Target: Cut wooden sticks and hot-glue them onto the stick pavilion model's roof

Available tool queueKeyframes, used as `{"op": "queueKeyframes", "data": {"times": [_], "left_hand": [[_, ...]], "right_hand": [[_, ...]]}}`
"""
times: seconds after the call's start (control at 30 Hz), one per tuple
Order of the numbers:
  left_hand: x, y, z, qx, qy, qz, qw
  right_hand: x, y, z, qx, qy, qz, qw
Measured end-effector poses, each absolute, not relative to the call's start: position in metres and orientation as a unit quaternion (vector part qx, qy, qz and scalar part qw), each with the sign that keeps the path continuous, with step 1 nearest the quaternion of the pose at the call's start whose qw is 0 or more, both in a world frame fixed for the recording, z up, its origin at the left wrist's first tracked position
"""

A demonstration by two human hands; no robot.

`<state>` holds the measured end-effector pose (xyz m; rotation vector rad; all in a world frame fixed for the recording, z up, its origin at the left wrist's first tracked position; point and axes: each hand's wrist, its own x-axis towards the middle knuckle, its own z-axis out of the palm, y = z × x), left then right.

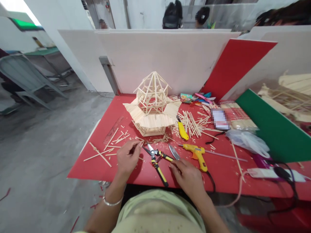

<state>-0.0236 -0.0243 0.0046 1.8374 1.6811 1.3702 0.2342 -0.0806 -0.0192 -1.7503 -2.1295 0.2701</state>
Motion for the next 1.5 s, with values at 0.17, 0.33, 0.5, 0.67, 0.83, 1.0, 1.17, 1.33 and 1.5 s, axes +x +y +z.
{"op": "queueKeyframes", "data": {"times": [0.17, 0.33, 0.5, 0.67, 0.83, 1.0, 1.17, 1.33, 1.5], "left_hand": [[-0.009, -0.029, -0.006, 0.696, 0.539, 0.438, 0.181], [0.0, -0.028, -0.002, 0.715, 0.523, 0.426, 0.186], [0.003, -0.024, -0.003, 0.714, 0.523, 0.426, 0.189], [0.009, -0.02, -0.007, 0.714, 0.53, 0.416, 0.19], [0.013, -0.015, -0.009, 0.716, 0.537, 0.41, 0.179], [0.019, -0.014, -0.003, 0.722, 0.545, 0.394, 0.16], [0.027, -0.016, 0.001, 0.735, 0.509, 0.428, 0.131], [0.031, -0.012, -0.016, 0.733, 0.512, 0.428, 0.132], [0.025, -0.008, -0.031, 0.709, 0.529, 0.438, 0.161]], "right_hand": [[0.268, -0.079, -0.032, -0.668, -0.708, 0.04, 0.227], [0.315, -0.075, -0.035, -0.755, -0.639, -0.042, 0.144], [0.329, -0.077, -0.028, -0.783, -0.616, -0.012, 0.092], [0.323, -0.077, -0.025, -0.797, -0.599, 0.042, 0.069], [0.323, -0.069, -0.022, -0.806, -0.579, 0.108, 0.063], [0.318, -0.066, -0.01, -0.815, -0.553, 0.161, 0.062], [0.303, -0.071, -0.001, -0.821, -0.539, 0.132, 0.133], [0.308, -0.074, -0.014, -0.821, -0.534, 0.132, 0.152], [0.327, -0.073, -0.042, -0.813, -0.547, 0.113, 0.163]]}}
